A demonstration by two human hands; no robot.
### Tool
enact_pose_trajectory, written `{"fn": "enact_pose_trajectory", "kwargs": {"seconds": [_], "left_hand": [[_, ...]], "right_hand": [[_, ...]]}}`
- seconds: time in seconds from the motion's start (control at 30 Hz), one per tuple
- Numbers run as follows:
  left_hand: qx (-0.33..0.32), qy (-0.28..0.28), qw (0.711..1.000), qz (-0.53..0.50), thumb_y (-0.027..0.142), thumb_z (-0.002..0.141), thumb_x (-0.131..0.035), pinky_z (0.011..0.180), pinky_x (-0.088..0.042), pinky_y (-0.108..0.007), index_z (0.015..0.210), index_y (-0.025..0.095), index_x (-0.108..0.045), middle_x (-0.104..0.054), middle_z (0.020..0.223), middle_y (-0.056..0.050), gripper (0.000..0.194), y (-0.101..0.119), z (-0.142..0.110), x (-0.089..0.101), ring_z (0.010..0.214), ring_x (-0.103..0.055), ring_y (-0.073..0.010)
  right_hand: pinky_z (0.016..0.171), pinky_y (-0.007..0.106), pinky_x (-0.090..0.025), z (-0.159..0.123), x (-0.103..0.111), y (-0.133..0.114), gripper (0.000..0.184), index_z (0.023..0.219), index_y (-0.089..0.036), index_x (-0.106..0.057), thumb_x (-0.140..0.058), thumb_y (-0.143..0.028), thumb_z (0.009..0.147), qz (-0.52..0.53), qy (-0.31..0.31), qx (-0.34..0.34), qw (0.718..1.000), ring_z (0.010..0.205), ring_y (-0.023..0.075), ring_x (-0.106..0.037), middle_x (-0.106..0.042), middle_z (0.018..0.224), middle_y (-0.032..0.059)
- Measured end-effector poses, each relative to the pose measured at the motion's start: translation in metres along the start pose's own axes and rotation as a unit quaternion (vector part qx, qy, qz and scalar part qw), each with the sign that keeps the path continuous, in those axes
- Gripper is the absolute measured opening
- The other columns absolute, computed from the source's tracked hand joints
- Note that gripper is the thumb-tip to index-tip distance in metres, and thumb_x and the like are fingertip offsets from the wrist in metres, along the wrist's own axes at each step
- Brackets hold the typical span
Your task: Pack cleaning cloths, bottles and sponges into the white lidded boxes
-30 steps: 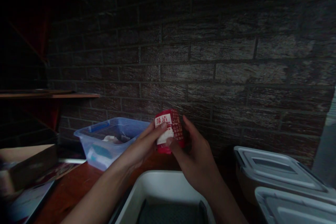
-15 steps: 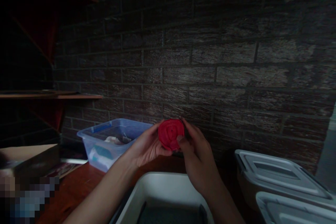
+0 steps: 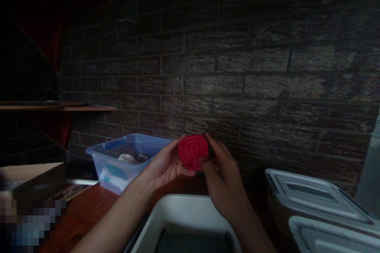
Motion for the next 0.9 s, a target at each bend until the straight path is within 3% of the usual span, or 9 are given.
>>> {"fn": "enact_pose_trajectory", "kwargs": {"seconds": [0.37, 0.43, 0.5, 0.6, 0.77, 0.9], "left_hand": [[-0.011, 0.006, 1.0, 0.008, 0.043, 0.106, -0.038, 0.064, -0.068, -0.041, 0.15, 0.01, -0.043, -0.076, 0.109, -0.023, 0.055, 0.002, -0.001, -0.004, 0.087, -0.079, -0.0332], [-0.01, -0.001, 1.0, 0.008, 0.044, 0.106, -0.038, 0.064, -0.067, -0.039, 0.148, 0.009, -0.045, -0.077, 0.105, -0.022, 0.056, 0.001, -0.001, -0.003, 0.083, -0.079, -0.0322], [-0.003, -0.012, 1.0, 0.006, 0.047, 0.106, -0.037, 0.063, -0.067, -0.036, 0.146, 0.006, -0.048, -0.077, 0.099, -0.023, 0.058, 0.001, 0.0, -0.001, 0.08, -0.079, -0.0318], [0.012, -0.032, 0.999, -0.013, 0.048, 0.106, -0.034, 0.06, -0.066, -0.032, 0.143, 0.005, -0.05, -0.077, 0.091, -0.022, 0.059, 0.001, 0.0, 0.002, 0.079, -0.079, -0.0316], [0.027, -0.032, 0.998, -0.045, 0.041, 0.107, -0.029, 0.064, -0.066, -0.032, 0.137, 0.004, -0.053, -0.077, 0.09, -0.02, 0.054, -0.001, 0.002, 0.01, 0.074, -0.079, -0.0257], [0.025, 0.004, 0.999, 0.039, 0.055, 0.105, -0.021, 0.064, -0.066, -0.037, 0.131, 0.004, -0.058, -0.076, 0.094, -0.023, 0.068, -0.008, 0.006, 0.013, 0.076, -0.079, -0.0298]], "right_hand": [[0.114, 0.041, -0.045, -0.002, -0.001, -0.007, 0.057, 0.147, -0.035, -0.056, -0.056, -0.016, 0.093, 0.006, -0.007, 0.024, 1.0, 0.138, 0.0234, -0.051, -0.055, 0.151, 0.0004], [0.105, 0.038, -0.052, -0.003, -0.001, -0.009, 0.058, 0.147, -0.036, -0.055, -0.055, -0.016, 0.093, 0.032, -0.014, 0.018, 0.999, 0.13, 0.0225, -0.057, -0.055, 0.15, 0.0006], [0.091, 0.035, -0.058, -0.003, -0.002, -0.009, 0.056, 0.147, -0.035, -0.055, -0.054, -0.017, 0.094, 0.064, -0.022, 0.005, 0.998, 0.11, 0.0196, -0.067, -0.055, 0.148, 0.0026], [0.077, 0.032, -0.06, -0.003, -0.003, -0.009, 0.057, 0.149, -0.032, -0.053, -0.055, -0.016, 0.094, 0.085, -0.027, -0.006, 0.996, 0.085, 0.0145, -0.068, -0.059, 0.141, 0.0062], [0.075, 0.032, -0.061, -0.004, -0.006, -0.007, 0.064, 0.153, -0.032, -0.048, -0.064, -0.018, 0.092, 0.043, -0.013, 0.005, 0.999, 0.084, 0.0137, -0.067, -0.052, 0.145, 0.0077], [0.071, 0.031, -0.06, -0.003, -0.007, -0.005, 0.061, 0.152, -0.033, -0.049, -0.068, -0.032, 0.094, -0.024, 0.009, 0.009, 1.0, 0.083, 0.0132, -0.067, -0.052, 0.145, 0.0078]]}}
Point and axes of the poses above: each hand's wrist, its own z-axis towards the middle knuckle, its own x-axis out of the back of the hand, y = z × x, the point moved 2 cm from there along z, towards the middle knuckle
